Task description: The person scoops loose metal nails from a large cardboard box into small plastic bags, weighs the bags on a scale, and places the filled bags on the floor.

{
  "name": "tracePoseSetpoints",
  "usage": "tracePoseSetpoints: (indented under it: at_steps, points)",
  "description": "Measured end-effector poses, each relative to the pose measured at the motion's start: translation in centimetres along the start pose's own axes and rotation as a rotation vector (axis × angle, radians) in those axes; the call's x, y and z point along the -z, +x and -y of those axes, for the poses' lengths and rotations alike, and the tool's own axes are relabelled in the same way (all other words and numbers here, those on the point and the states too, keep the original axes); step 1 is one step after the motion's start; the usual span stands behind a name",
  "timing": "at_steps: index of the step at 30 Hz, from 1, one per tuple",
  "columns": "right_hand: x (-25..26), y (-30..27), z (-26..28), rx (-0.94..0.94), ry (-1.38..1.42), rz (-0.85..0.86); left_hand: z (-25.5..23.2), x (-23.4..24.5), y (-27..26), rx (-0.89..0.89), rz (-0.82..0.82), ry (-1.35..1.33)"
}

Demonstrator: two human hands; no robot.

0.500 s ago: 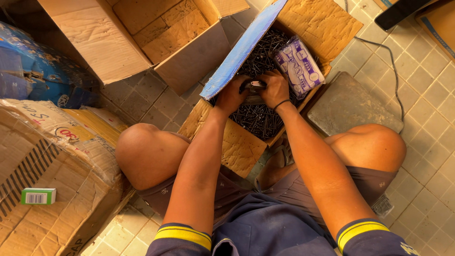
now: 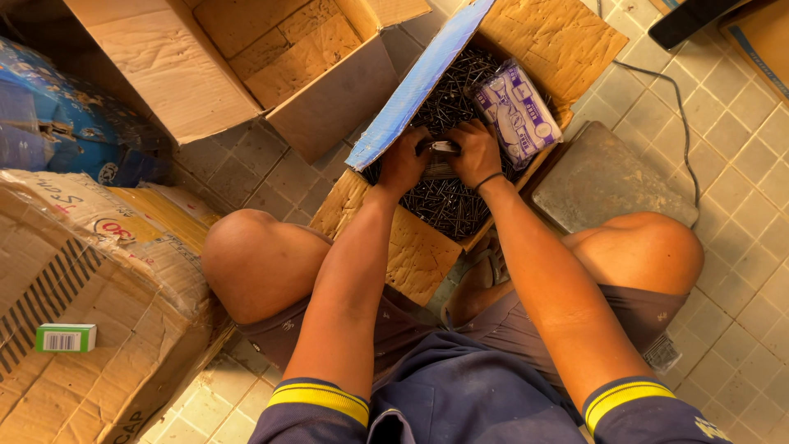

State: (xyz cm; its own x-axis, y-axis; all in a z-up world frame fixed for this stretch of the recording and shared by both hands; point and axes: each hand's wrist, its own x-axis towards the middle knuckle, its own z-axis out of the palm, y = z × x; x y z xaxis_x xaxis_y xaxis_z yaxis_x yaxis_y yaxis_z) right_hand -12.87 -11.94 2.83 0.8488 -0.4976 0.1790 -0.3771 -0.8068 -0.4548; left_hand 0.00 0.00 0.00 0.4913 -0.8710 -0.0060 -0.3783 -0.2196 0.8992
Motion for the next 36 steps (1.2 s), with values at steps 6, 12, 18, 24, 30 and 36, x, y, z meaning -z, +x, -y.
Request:
tracePoseSetpoints:
  at_steps: [6, 12, 18, 24, 30, 36]
  points:
    - [-1.0, 0.6, -0.3, -0.091, 0.057, -0.027, 0.6, 0.5, 0.1, 0.033, 0.056, -0.069]
    - [-0.5, 0.6, -0.5, -0.020, 0.193, -0.026, 0.7, 0.4, 0.1, 0.050, 0.069, -0.165]
    - [-0.5, 0.9, -1.0, -0.050, 0.190, 0.010, 1.1, 0.2, 0.4, 0.089, 0.088, -0.219]
    - [0.5, 1.3, -1.5, -0.493, 0.489, 0.062, 1.2, 0.2, -0.4, 0.096, 0.064, -0.179]
    - [1.8, 0.8, -0.5, -0.634, 0.465, 0.131, 1.1, 0.0, -0.6, 0.089, 0.032, -0.122]
    - [1.7, 0.9, -1.5, -0.647, 0.562, 0.064, 0.8, -0.2, -0.7, 0.097, 0.008, -0.108]
